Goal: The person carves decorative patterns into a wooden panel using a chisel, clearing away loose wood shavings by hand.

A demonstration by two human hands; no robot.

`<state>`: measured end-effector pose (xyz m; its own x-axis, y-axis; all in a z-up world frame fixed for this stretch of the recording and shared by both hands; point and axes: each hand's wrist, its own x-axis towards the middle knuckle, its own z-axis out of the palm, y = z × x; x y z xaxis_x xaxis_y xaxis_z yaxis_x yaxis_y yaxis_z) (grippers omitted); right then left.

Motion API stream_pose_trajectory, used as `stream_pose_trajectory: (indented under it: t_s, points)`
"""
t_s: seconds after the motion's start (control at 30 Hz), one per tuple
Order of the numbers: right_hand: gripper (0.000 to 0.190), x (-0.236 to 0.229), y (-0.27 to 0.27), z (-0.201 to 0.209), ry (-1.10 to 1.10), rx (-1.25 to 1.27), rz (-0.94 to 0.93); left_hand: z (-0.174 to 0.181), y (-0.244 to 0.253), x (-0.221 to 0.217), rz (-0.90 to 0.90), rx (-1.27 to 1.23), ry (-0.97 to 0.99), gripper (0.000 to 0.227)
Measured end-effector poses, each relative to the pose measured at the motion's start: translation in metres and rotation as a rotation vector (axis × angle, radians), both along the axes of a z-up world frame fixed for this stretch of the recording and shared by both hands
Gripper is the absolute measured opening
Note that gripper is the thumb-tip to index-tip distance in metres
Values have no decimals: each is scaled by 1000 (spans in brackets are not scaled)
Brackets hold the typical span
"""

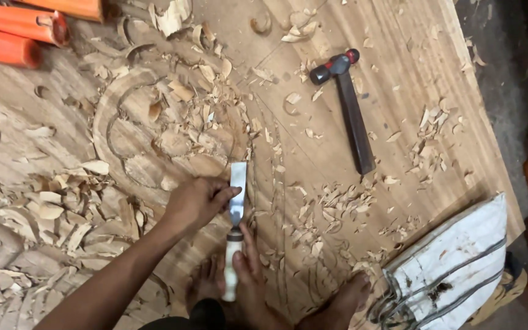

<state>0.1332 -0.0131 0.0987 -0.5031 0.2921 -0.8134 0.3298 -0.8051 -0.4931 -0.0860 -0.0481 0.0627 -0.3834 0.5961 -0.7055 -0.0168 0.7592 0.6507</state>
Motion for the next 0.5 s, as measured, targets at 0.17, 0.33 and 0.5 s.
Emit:
stream_pose_trajectory:
  t_s: [0.17, 0.33, 0.5]
  points:
    - [63, -34, 5, 21, 86, 11, -56, -5, 5, -3, 120, 10, -74, 37]
    - [64, -29, 2, 24, -60, -40, -71, 2, 6, -6, 51, 10, -99, 38]
    - [63, -40, 8, 21, 94, -23, -88, 5, 11, -8, 217, 68, -58, 34]
